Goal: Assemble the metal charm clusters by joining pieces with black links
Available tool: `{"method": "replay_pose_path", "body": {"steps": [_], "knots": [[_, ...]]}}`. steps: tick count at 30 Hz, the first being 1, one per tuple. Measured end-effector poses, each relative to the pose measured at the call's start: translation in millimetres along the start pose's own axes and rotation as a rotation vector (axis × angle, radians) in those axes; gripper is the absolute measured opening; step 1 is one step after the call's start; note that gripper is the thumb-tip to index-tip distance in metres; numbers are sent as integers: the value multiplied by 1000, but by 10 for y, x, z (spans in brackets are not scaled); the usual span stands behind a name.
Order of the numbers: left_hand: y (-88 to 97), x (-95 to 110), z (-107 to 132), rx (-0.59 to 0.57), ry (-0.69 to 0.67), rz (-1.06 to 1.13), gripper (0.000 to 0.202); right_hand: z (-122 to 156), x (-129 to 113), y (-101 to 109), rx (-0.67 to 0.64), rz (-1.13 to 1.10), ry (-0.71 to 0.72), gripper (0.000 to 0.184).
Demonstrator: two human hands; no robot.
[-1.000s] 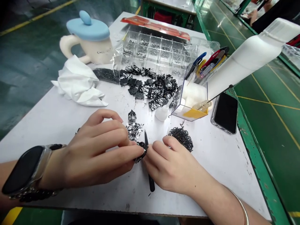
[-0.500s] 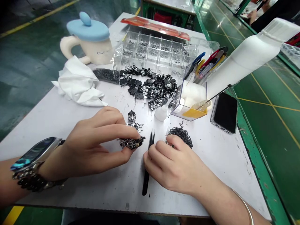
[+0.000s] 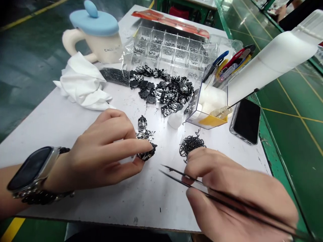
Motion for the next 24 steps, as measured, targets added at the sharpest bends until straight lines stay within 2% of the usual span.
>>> {"method": "replay_pose_path", "body": {"steps": [2, 4, 6, 12, 24], "knots": [[-14, 13, 8, -22, 5, -4, 7, 18, 18, -60, 163, -185, -56, 12], [-25, 29, 10, -36, 7, 0, 7, 31, 47, -149, 291, -315, -20, 21], [-30, 41, 6, -40, 14, 8, 7, 35, 87, -223, 345, -364, 1, 27], [-26, 44, -2, -49, 49, 35, 10, 21, 151, -261, 327, -456, -21, 26], [-40, 48, 5, -97, 30, 20, 12, -9, 119, -270, 219, -488, -209, 13]]}}
Point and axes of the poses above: each hand's wrist, its own z-axis away from the middle knuckle, its own y-axis out of the back of the hand, x = y × z, the point moved 3 cm from there along -z, towards the middle knuckle
